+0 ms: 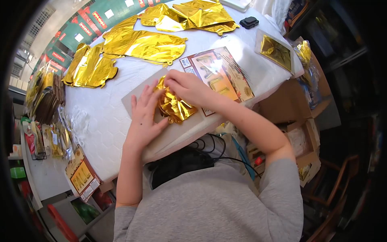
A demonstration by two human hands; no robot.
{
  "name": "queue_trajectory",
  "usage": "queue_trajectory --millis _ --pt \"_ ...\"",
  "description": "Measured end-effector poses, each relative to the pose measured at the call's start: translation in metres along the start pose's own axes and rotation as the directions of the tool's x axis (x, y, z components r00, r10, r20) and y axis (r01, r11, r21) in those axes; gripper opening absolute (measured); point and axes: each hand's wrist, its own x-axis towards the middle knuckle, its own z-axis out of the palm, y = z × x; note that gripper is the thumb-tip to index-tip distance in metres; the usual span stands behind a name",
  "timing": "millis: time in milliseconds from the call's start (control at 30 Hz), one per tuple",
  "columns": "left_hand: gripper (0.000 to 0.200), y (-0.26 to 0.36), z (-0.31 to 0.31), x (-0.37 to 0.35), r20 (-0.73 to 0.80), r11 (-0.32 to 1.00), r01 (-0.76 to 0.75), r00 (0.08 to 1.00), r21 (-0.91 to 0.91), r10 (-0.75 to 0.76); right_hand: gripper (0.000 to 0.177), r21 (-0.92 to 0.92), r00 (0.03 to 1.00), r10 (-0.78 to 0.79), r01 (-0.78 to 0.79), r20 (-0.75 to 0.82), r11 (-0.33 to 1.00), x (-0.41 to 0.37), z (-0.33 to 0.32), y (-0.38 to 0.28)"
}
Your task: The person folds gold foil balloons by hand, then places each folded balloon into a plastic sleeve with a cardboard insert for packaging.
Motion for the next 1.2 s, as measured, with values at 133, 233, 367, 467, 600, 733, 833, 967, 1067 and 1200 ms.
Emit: queue_trajectory --millis 133,233,367,467,600,733,833,967,1067,1200 --pt "0.078 -0.008 0.008 -0.001 0.018 0.997 -0.011 1.000 0.073 0.010 0.021 -0.207 0.965 -0.174 0.133 -0.198 0.969 -0.023 0.000 0.007" --pt "0.075 -0.009 0.009 0.000 0.001 0.999 -0.008 1.000 0.051 0.008 0.044 -0.586 0.929 -0.358 0.238 -0.095 0.774 -0.029 0.005 0.010" --pt "0.071 -0.011 0.008 0.000 0.008 0.999 -0.001 1.000 0.032 0.001 0.066 -0.705 0.953 -0.284 0.273 0.106 0.654 -0.030 0.020 0.015" --pt "0.080 -0.011 0.008 0.000 0.004 1.000 0.016 1.000 -0.010 -0.016 0.067 -0.748 0.951 -0.294 0.265 0.098 0.609 -0.030 0.027 0.014" --pt "0.092 -0.014 0.013 -0.001 -0.144 0.981 0.024 0.988 -0.193 -0.053 0.070 -0.780 0.957 -0.268 0.253 0.114 0.572 -0.030 0.028 0.011" --pt "0.108 -0.010 0.000 -0.018 -0.213 0.991 0.119 0.972 0.063 -0.104 0.071 -0.783 0.964 -0.238 0.235 0.115 0.576 -0.031 0.026 0.008" --pt "0.112 -0.014 0.001 -0.035 -0.115 0.918 0.207 0.977 0.339 -0.178 0.071 -0.792 0.965 -0.238 0.230 0.111 0.565 -0.031 0.027 0.009" --pt "0.111 -0.014 0.003 -0.039 -0.089 0.900 0.202 0.979 0.387 -0.181 0.071 -0.804 0.961 -0.253 0.240 0.116 0.544 -0.031 0.027 0.009" --pt "0.111 -0.016 0.005 -0.039 -0.100 0.904 0.195 0.980 0.380 -0.170 0.070 -0.799 0.963 -0.224 0.249 0.147 0.548 -0.030 0.026 0.009" --pt "0.110 -0.017 0.007 -0.039 -0.112 0.909 0.185 0.982 0.375 -0.153 0.068 -0.779 0.962 -0.233 0.252 0.140 0.573 -0.030 0.028 0.011"
